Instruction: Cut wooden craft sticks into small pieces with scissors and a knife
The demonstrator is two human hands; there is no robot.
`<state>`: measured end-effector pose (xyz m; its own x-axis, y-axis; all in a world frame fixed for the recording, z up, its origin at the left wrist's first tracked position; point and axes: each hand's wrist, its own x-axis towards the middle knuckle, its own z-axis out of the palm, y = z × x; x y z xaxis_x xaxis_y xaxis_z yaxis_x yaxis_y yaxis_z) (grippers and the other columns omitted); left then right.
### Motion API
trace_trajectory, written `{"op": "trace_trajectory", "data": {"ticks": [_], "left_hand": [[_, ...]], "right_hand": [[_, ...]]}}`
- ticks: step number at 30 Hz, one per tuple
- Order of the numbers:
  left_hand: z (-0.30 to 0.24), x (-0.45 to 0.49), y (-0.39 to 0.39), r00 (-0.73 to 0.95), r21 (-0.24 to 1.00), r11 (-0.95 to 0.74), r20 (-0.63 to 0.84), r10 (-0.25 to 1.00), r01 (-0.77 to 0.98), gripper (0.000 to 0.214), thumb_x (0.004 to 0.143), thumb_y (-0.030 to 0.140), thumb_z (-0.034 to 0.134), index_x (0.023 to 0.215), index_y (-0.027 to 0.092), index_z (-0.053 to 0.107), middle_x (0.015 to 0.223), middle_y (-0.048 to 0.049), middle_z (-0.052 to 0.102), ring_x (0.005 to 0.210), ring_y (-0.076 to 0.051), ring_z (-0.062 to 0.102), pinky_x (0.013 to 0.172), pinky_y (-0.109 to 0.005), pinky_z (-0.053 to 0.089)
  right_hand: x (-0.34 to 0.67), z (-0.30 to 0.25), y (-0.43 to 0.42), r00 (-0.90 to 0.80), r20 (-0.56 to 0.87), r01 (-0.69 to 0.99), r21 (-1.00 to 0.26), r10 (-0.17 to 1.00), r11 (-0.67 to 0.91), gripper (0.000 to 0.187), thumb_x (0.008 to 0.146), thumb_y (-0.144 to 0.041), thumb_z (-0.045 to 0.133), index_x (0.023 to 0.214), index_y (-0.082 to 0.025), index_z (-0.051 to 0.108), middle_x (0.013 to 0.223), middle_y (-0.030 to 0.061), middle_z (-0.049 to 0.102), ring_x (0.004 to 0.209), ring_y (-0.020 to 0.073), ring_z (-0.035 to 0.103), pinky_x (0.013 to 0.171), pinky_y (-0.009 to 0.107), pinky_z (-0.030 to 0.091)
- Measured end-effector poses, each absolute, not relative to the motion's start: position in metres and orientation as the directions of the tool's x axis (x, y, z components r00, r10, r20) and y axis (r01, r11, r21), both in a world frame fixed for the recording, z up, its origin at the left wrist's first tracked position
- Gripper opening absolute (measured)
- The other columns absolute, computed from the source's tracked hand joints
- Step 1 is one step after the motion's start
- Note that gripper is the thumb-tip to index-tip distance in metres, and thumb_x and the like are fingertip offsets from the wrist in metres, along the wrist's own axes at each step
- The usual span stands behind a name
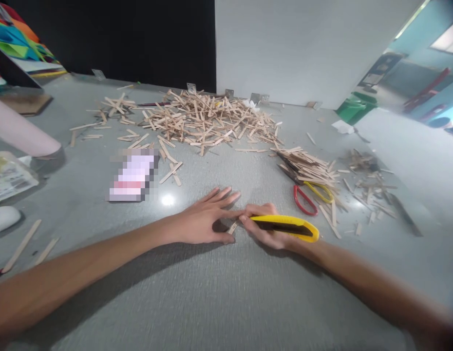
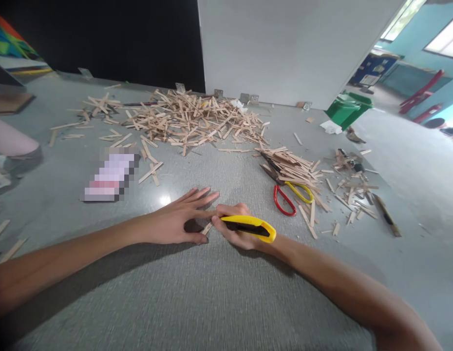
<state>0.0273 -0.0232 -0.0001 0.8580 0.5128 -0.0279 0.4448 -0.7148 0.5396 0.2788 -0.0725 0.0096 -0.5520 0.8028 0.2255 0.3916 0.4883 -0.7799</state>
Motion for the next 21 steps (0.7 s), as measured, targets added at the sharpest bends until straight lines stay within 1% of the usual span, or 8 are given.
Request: {"op": "trace_trajectory", "data": {"ticks": [5, 10, 14, 18, 21], "left_hand": [[-0.004, 0.0246, -0.022, 0.867, 0.569, -0.719, 0.023, 0.498, 0.398, 0.073, 0.093, 0.069, 0.075, 0.16, 0.048, 0.052, 0.182, -0.0009, 0.017, 0.169, -0.041, 0.009, 0.135, -0.068, 0.012], [-0.0042, 0.0253, -0.0231, 0.863, 0.566, -0.717, 0.019, 0.505, 0.407, 0.073, 0.093, 0.069, 0.075, 0.159, 0.047, 0.053, 0.182, -0.001, 0.017, 0.169, -0.041, 0.008, 0.135, -0.068, 0.011], [-0.0036, 0.026, -0.0238, 0.862, 0.558, -0.717, 0.006, 0.506, 0.417, 0.074, 0.093, 0.068, 0.076, 0.16, 0.048, 0.052, 0.182, -0.0007, 0.016, 0.169, -0.041, 0.008, 0.134, -0.068, 0.011], [-0.005, 0.0255, -0.0233, 0.863, 0.543, -0.723, -0.007, 0.505, 0.427, 0.072, 0.094, 0.07, 0.073, 0.16, 0.048, 0.052, 0.183, -0.0008, 0.013, 0.169, -0.041, 0.006, 0.134, -0.068, 0.009], [-0.0059, 0.0255, -0.0229, 0.867, 0.546, -0.727, 0.004, 0.499, 0.416, 0.073, 0.094, 0.071, 0.072, 0.16, 0.049, 0.051, 0.183, -0.0008, 0.014, 0.169, -0.041, 0.007, 0.134, -0.068, 0.01]], "right_hand": [[0.2793, 0.0102, -0.0758, -0.509, 0.164, 0.408, -0.818, 0.845, 0.405, 0.039, 0.109, -0.042, 0.052, 0.076, -0.022, 0.053, 0.062, -0.0039, 0.053, 0.055, 0.0121, 0.046, 0.059, 0.029, 0.037], [0.2811, 0.0081, -0.0755, -0.513, 0.157, 0.428, -0.805, 0.844, 0.41, 0.038, 0.109, -0.043, 0.053, 0.077, -0.022, 0.055, 0.063, -0.0039, 0.055, 0.056, 0.0117, 0.048, 0.061, 0.029, 0.037], [0.2823, 0.004, -0.0748, -0.503, 0.126, 0.424, -0.826, 0.855, 0.371, 0.039, 0.11, -0.045, 0.054, 0.078, -0.022, 0.055, 0.061, -0.0041, 0.057, 0.055, 0.0116, 0.05, 0.061, 0.029, 0.038], [0.2817, 0.0033, -0.0752, -0.499, 0.126, 0.392, -0.85, 0.858, 0.353, 0.038, 0.108, -0.045, 0.058, 0.078, -0.022, 0.055, 0.06, -0.0042, 0.057, 0.053, 0.012, 0.05, 0.059, 0.029, 0.038], [0.2815, 0.0027, -0.0749, -0.497, 0.126, 0.412, -0.837, 0.859, 0.361, 0.038, 0.109, -0.044, 0.056, 0.077, -0.022, 0.055, 0.059, -0.0041, 0.057, 0.053, 0.0129, 0.051, 0.059, 0.03, 0.038]]}}
